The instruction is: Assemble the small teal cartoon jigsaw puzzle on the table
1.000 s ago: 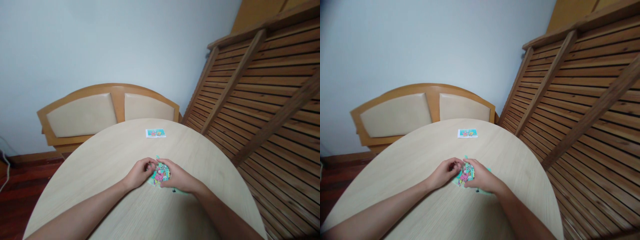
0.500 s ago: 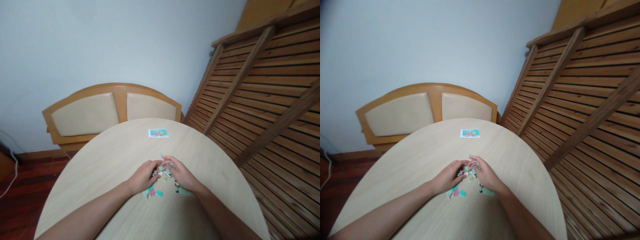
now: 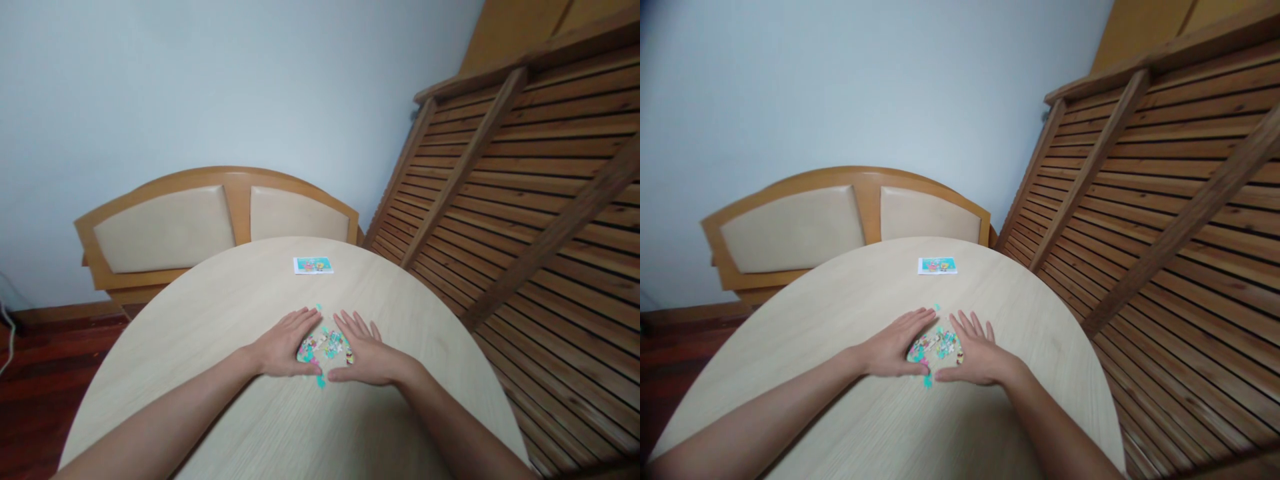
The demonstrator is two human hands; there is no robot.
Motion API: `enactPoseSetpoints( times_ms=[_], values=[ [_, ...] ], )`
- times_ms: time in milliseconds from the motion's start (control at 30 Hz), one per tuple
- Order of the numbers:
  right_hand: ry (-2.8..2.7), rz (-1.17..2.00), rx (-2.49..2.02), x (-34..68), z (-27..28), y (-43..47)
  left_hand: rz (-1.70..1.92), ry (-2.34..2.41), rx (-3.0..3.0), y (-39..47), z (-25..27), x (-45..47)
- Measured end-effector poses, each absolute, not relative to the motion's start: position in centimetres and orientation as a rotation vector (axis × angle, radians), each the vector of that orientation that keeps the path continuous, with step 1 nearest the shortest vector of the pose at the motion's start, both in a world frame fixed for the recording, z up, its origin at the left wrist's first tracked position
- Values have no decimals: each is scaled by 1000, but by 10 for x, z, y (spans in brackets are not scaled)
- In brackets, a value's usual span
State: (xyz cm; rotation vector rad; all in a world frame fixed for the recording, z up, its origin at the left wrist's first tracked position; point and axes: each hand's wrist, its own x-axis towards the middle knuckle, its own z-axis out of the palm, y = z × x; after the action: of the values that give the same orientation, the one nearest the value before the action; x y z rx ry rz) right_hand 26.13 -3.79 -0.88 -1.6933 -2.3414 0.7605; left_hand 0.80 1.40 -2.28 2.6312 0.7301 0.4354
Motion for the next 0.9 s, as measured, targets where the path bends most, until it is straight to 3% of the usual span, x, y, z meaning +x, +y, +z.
enactPoseSetpoints(
  times_ms=[200,400,500,667,900],
  values=[
    [-2367,540,-1388,255,-19,-18,505,791,2665,30,-28,19],
    [-2327,557,-1090,249,-17,3,678,815,2610,33,-23,28],
    [-2213,593,-1139,250,-19,8,668,892,2522,32,-21,21],
    [-2218,583,-1388,269,-21,-3,457,609,2530,36,-13,-7],
    [-2260,677,-1508,285,-9,-17,391,728,2461,36,-5,-6]
  ],
)
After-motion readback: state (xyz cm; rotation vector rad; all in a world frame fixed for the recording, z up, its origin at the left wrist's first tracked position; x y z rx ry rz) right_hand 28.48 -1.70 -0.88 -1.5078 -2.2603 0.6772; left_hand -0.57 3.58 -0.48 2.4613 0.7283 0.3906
